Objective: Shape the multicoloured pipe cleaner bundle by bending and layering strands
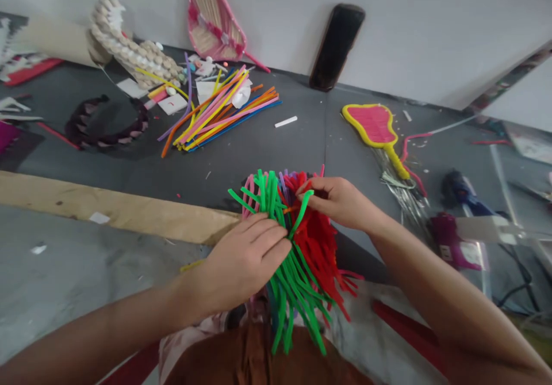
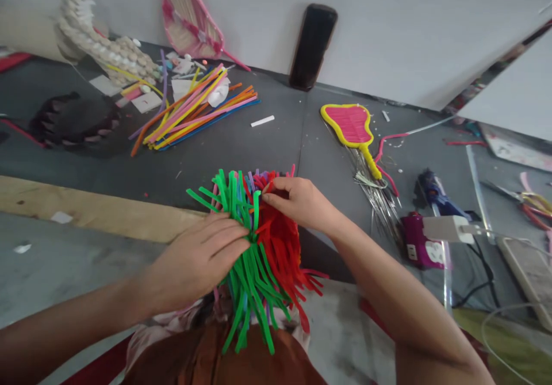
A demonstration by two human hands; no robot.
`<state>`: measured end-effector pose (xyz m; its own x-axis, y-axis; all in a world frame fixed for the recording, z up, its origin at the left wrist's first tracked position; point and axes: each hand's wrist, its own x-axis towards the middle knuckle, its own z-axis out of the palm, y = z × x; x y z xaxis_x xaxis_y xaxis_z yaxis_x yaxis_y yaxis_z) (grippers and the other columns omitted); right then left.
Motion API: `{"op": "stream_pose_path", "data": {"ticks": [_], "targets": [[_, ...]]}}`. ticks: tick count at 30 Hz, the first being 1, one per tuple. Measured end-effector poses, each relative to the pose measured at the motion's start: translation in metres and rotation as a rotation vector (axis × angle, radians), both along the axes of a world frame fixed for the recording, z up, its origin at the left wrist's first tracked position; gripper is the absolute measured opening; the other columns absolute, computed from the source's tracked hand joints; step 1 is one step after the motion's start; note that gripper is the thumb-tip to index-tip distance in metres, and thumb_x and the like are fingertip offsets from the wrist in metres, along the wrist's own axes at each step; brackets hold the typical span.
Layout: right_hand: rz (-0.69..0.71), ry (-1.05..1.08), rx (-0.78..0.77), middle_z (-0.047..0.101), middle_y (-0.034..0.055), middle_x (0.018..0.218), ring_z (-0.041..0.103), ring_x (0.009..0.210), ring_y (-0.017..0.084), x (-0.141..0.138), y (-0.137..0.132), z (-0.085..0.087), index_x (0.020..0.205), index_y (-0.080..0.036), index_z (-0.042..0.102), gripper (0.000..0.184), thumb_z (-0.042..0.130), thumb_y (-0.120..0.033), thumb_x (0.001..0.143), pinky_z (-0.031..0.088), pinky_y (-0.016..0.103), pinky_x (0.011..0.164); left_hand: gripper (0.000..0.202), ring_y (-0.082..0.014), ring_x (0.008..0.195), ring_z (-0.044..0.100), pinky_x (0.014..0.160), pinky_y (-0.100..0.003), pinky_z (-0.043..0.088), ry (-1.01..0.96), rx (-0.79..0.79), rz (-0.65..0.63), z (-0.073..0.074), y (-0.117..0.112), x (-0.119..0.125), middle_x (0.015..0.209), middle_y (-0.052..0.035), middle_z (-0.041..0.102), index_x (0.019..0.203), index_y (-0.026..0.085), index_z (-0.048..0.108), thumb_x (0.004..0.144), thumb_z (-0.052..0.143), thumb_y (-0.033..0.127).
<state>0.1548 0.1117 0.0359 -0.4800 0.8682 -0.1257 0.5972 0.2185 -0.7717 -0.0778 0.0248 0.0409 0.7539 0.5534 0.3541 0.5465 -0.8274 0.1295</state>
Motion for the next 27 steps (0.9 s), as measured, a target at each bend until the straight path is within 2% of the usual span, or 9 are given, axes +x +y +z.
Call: {"op": "stream_pose_path", "data": {"ticks": [2,4,7,11,16,18,20,22,27], "targets": [[-0.012,-0.042,0.073,0.072,-0.0001,0.074,0.065,0.071,0.016,0.001,-0.005,0.003,0.084,-0.020,0.072,0.019,0.057,-0.031,0.087,0.047,0.025,0.067,0.027,-0.0237,0.118,0.060,0.110,-0.048,0.043,0.061,0.056,0.004,-0.017,-0.002,0.004,0.125,-0.0089,0.068,0.116,0.013,0.066,0.098,0.045,0.014],[-0.015,-0.092,0.152,0.072,0.0006,0.073,0.067,0.071,0.016,0.001,-0.010,0.003,0.083,-0.020,0.073,0.017,0.056,-0.024,0.086,0.048,0.025,0.067,0.029,-0.0254,0.131,0.052,0.119,-0.055,0.031,0.119,0.058,0.040,-0.028,-0.002,0.007,0.137,-0.0089,0.063,0.120,0.014,0.065,0.100,0.049,0.026],[0.006,-0.107,0.248,0.075,0.0023,0.080,0.069,0.072,0.016,0.003,-0.016,0.001,0.086,-0.020,0.074,0.017,0.057,-0.020,0.086,0.050,0.025,0.067,0.040,-0.0249,0.140,0.044,0.125,-0.060,0.012,0.159,-0.017,0.098,-0.040,-0.001,0.009,0.143,-0.0077,0.059,0.124,0.016,0.064,0.099,0.051,0.045],[0.051,-0.114,0.384,0.076,0.0037,0.088,0.070,0.073,0.014,0.005,-0.023,-0.004,0.090,-0.021,0.074,0.018,0.056,-0.019,0.089,0.052,0.023,0.065,0.047,-0.0234,0.141,0.044,0.124,-0.062,-0.002,0.123,-0.063,0.139,-0.050,-0.002,0.010,0.145,-0.0067,0.056,0.129,0.018,0.061,0.100,0.044,0.050],[0.174,-0.176,0.598,0.075,0.0066,0.094,0.072,0.082,0.017,0.008,-0.035,-0.005,0.095,-0.019,0.072,0.017,0.056,-0.015,0.092,0.058,0.026,0.073,0.050,-0.0226,0.143,0.041,0.124,-0.059,-0.005,0.096,-0.099,0.146,-0.052,-0.003,0.009,0.146,-0.0087,0.055,0.131,0.017,0.060,0.101,0.041,0.051],[0.233,-0.211,0.660,0.075,0.0087,0.097,0.071,0.086,0.019,0.009,-0.041,-0.004,0.095,-0.018,0.072,0.016,0.057,-0.016,0.093,0.060,0.030,0.078,0.049,-0.0223,0.143,0.041,0.123,-0.059,-0.010,0.080,-0.112,0.147,-0.052,-0.003,0.009,0.147,-0.0084,0.054,0.129,0.018,0.061,0.101,0.040,0.052],[0.272,-0.259,0.674,0.074,0.0097,0.099,0.070,0.089,0.020,0.010,-0.047,-0.003,0.097,-0.018,0.072,0.016,0.057,-0.015,0.093,0.060,0.032,0.079,0.048,-0.0221,0.142,0.042,0.120,-0.061,-0.017,0.057,-0.115,0.145,-0.053,-0.003,0.009,0.147,-0.0076,0.054,0.129,0.018,0.061,0.101,0.039,0.051],[0.299,-0.293,0.663,0.074,0.0104,0.102,0.069,0.090,0.020,0.009,-0.050,-0.001,0.100,-0.017,0.072,0.017,0.057,-0.014,0.092,0.060,0.033,0.081,0.049,-0.0221,0.143,0.041,0.119,-0.062,-0.019,0.051,-0.121,0.141,-0.054,-0.003,0.009,0.148,-0.0072,0.053,0.130,0.018,0.060,0.102,0.038,0.051],[0.246,-0.217,0.617,0.076,0.0082,0.107,0.068,0.096,0.021,0.003,-0.050,0.002,0.111,-0.021,0.070,0.024,0.059,-0.012,0.091,0.057,0.038,0.089,0.055,-0.0217,0.145,0.037,0.123,-0.059,-0.009,0.051,-0.149,0.139,-0.058,-0.003,0.010,0.150,-0.0085,0.051,0.138,0.016,0.053,0.102,0.036,0.053]]}}
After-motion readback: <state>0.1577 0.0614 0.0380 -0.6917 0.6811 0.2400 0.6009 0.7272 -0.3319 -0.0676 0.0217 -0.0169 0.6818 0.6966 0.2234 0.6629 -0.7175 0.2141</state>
